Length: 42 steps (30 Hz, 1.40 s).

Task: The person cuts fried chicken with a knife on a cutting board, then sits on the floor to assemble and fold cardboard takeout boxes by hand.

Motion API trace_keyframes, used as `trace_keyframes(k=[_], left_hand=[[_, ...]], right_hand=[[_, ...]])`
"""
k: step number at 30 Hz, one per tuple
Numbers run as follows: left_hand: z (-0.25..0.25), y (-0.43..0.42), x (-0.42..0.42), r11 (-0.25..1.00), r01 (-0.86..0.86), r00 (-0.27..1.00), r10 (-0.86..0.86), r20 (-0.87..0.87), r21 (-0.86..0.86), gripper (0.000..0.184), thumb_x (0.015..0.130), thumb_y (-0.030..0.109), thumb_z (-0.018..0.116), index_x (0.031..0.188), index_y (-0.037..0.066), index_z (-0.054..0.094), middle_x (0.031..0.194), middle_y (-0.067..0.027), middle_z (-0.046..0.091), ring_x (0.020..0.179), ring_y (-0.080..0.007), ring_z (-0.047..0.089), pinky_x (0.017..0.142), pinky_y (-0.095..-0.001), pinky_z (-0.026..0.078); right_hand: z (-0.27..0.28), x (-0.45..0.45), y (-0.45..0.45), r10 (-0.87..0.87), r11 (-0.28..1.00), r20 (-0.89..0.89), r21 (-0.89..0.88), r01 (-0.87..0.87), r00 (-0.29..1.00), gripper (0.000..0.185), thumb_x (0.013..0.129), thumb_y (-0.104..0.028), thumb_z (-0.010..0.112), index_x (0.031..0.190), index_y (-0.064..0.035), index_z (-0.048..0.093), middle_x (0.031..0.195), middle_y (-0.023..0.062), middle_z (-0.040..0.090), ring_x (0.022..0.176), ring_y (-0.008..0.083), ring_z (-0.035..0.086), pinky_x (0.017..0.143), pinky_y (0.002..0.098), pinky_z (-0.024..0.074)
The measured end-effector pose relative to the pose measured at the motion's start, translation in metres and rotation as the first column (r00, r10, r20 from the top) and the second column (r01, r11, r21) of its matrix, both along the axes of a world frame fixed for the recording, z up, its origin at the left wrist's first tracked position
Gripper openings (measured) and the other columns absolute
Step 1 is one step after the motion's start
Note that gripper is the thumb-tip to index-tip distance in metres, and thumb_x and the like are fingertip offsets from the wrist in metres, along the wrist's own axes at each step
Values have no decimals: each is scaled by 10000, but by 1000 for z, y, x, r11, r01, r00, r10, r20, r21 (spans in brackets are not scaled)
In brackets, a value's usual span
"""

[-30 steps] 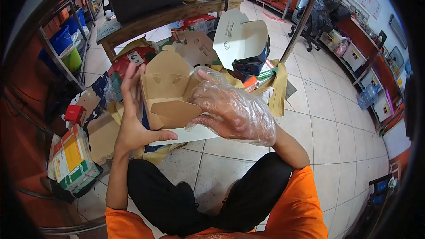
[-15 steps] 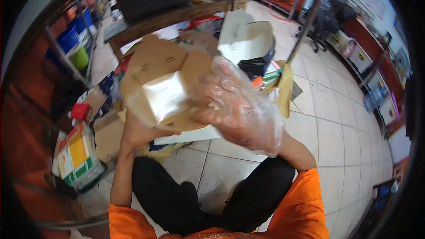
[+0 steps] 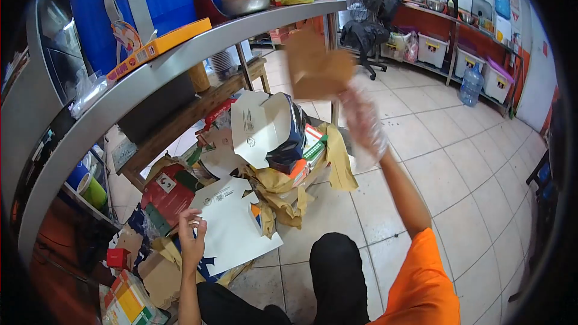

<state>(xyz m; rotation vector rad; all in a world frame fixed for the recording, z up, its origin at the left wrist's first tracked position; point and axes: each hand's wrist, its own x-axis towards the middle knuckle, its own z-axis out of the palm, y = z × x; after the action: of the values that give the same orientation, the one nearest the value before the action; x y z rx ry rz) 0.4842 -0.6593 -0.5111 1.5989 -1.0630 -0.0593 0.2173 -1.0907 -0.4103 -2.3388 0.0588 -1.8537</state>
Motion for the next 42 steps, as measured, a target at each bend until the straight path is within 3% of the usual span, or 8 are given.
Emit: trace_keyframes(k=[3, 10, 13, 25, 30, 35, 40, 42], left_hand=[[-4, -19, -2, 1000, -22, 999, 22, 24, -13, 203, 956, 147, 624, 1124, 46, 570, 1023, -39, 608, 945, -118, 568, 778, -262, 430], [-10, -55, -8, 995, 5, 999, -9, 31, 102, 196, 946, 121, 642, 1116, 48, 578, 919, -24, 628, 866, -100, 570, 719, -253, 415], [-3, -57, -13, 988, 52, 999, -54, 7, 148, 216, 937, 116, 652, 1125, 45, 572, 861, -24, 624, 807, -97, 553, 700, -252, 409], [11, -30, -15, 969, -6, 999, -7, 49, 248, 143, 987, 163, 586, 1008, 30, 635, 836, -28, 639, 759, -92, 532, 690, -253, 406], [12, -24, -18, 963, 1, 999, -14, 46, 270, 180, 975, 195, 610, 921, 24, 621, 729, -18, 571, 714, -93, 509, 651, -257, 383], [-8, -37, -23, 901, 43, 998, -60, 25, 433, 242, 980, 213, 604, 893, -12, 627, 696, -60, 572, 649, -126, 509, 613, -318, 422], [-47, -95, 1, 415, 15, 999, 28, -30, 910, 476, 901, 464, 657, 889, -12, 645, 730, -103, 631, 646, -161, 598, 547, -344, 462], [-63, -98, -2, 531, 98, 991, 22, -129, 842, 492, 884, 472, 658, 892, -19, 647, 758, -99, 644, 652, -164, 610, 542, -345, 478]], right_hand=[[68, -15, -94, -490, 720, 402, -314, 619, 774, 485, 896, -3, 561, 1371, 38, 471, 1310, 224, 567, 1232, 389, 534, 1079, 455, 406], [263, 31, -249, -929, 306, 20, -521, 797, 370, 324, 965, -229, 490, 1236, -78, 585, 1139, 236, 623, 1064, 429, 583, 931, 507, 461], [289, 62, -280, -705, 682, -58, -328, 654, 707, 263, 963, -256, 498, 1138, -86, 597, 941, 239, 664, 926, 432, 632, 815, 512, 497], [246, 54, -211, -214, 975, 218, 110, 194, 952, 488, 1019, -431, 472, 1361, -84, 503, 1001, 140, 595, 876, 269, 577, 747, 444, 469], [199, 21, -102, 183, 768, 512, 459, -447, 839, 521, 1038, -467, 423, 1401, -96, 463, 1104, 89, 523, 950, 198, 508, 775, 411, 431], [113, 22, -35, 850, 366, 12, 705, -608, 527, 647, 987, -655, 309, 1122, -70, 549, 949, 42, 540, 819, 143, 494, 711, 300, 424], [25, 59, 139, 812, 579, -495, 745, -330, 309, 602, 964, -570, 436, 1204, -28, 537, 954, 115, 594, 852, 231, 564, 744, 340, 466], [-6, 77, 194, 761, 647, -609, 693, -317, 221, 598, 955, -536, 487, 1237, -11, 533, 956, 145, 616, 865, 266, 592, 757, 355, 484]])
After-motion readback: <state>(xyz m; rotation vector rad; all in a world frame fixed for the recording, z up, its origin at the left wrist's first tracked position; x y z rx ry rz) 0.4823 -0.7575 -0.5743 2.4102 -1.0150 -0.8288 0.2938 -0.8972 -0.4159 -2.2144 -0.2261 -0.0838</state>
